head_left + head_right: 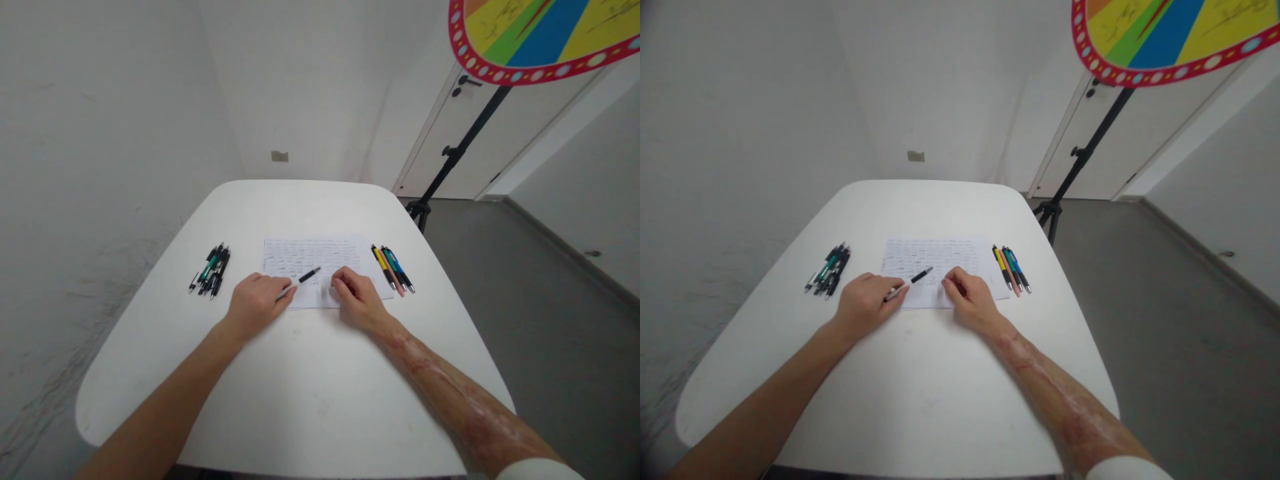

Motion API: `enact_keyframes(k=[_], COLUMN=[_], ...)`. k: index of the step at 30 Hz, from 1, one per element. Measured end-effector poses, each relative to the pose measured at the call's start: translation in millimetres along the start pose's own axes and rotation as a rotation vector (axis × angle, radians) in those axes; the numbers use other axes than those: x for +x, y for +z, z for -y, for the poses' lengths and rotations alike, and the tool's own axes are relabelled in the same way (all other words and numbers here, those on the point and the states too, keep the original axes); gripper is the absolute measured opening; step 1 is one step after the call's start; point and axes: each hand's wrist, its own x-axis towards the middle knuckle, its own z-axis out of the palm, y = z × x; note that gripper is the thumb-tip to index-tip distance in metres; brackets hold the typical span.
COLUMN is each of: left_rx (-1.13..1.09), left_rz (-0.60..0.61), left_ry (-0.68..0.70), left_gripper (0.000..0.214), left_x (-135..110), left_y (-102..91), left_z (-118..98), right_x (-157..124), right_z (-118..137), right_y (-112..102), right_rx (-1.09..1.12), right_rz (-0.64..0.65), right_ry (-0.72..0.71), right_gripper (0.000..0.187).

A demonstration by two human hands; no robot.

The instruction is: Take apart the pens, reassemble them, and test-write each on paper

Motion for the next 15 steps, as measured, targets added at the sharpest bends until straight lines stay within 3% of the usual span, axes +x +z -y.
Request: enact_keyframes(k=[2, 5, 15], left_rx=[-0.043, -0.094, -0.083], left_rz=[0.020, 0.042, -0.004], left_ry=[0.115, 0.179, 0.117], left_gripper=[0.032, 0.028, 0.028], left_x=[2, 3, 1], left_y=[8.0, 15.3, 20.7], left_z=[-10, -14, -13], right_x=[0, 1, 4], right_z=[-3, -3, 4], right_y=[-1, -1, -1], right_rx=[0.046, 0.046, -0.087], right_rz=[-0.005, 0.055, 0.104], right_ry=[0.012, 0.009, 0.001], right_gripper=[0.034, 0.042, 0.043])
